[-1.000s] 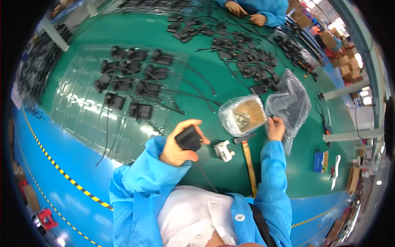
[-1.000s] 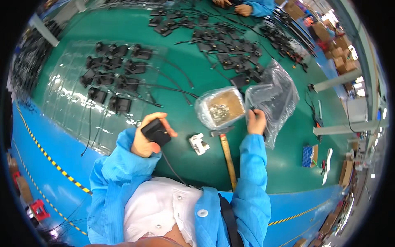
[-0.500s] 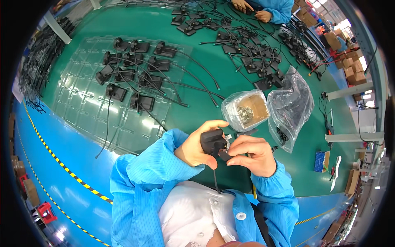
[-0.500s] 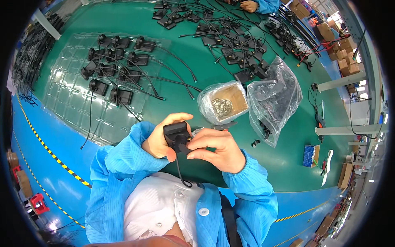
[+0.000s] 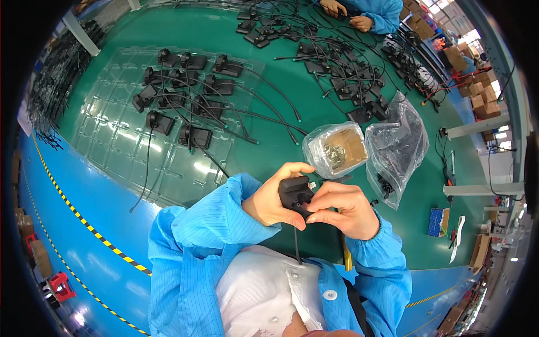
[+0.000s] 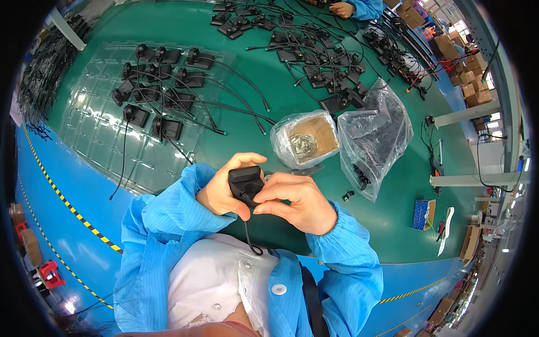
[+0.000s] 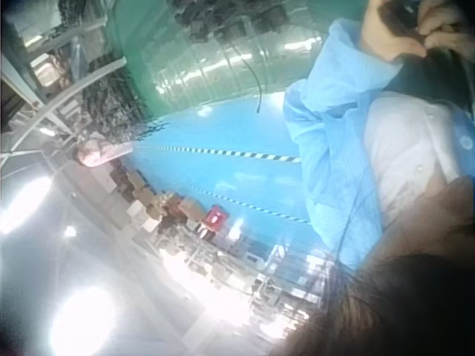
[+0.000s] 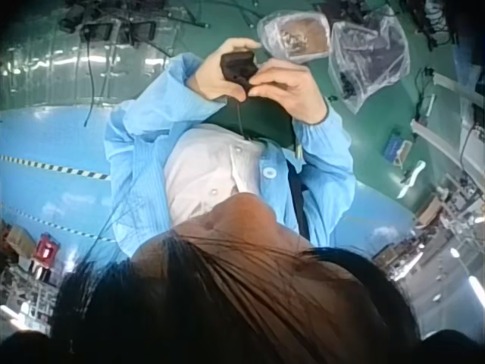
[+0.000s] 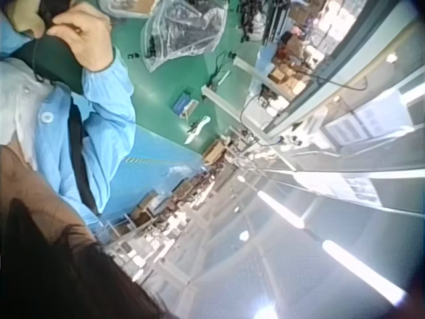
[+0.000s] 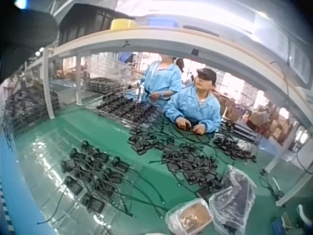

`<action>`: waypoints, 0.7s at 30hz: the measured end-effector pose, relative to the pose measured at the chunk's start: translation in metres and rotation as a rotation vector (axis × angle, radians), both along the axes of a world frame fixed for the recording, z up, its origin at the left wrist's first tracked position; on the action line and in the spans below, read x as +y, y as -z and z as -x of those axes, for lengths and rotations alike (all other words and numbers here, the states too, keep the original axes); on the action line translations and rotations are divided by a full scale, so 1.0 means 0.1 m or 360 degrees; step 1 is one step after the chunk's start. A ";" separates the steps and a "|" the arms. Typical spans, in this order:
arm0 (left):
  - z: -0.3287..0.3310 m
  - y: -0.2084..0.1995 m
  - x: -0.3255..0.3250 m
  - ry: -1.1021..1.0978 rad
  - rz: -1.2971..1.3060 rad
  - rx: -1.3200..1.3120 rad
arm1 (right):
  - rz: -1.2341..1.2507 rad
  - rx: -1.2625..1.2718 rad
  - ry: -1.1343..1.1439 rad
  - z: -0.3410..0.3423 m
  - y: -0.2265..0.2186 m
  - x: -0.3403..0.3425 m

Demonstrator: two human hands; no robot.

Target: Assemble small electronic components by press-fitting parts with a hammer.

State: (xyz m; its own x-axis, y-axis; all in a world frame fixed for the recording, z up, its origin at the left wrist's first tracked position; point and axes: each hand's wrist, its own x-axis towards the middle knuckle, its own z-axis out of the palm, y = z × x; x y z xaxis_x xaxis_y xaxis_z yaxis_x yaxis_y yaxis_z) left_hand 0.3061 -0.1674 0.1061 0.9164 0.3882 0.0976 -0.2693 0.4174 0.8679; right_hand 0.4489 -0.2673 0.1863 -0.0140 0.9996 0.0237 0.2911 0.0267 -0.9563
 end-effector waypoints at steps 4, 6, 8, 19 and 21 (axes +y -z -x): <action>0.02 -0.05 -0.01 -0.0054 -0.0155 0.0050 | 0.0161 -0.0013 0.0096 -0.05 -0.02 -0.01; 0.02 -0.10 -0.01 0.0014 -0.0104 0.0047 | 0.0075 -0.0044 0.0039 -0.09 -0.03 -0.04; 0.01 -0.13 0.00 0.0085 -0.0052 0.0042 | -0.0010 -0.0075 -0.0016 -0.12 -0.04 -0.05; -0.03 -0.04 -0.01 0.0018 -0.0152 -0.0055 | 0.0053 -0.0075 -0.0049 -0.08 -0.08 -0.06; -0.03 -0.03 -0.01 0.0027 -0.0178 -0.0033 | 0.0082 -0.0061 -0.0049 -0.08 -0.09 -0.05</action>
State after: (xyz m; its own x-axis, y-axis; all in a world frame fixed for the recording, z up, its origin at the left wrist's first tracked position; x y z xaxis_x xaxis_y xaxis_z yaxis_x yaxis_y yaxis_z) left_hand 0.3095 -0.1681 0.1091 0.9200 0.3585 0.1586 -0.2816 0.3230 0.9035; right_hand 0.4567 -0.2727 0.1949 -0.0447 0.9986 -0.0287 0.3275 -0.0125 -0.9448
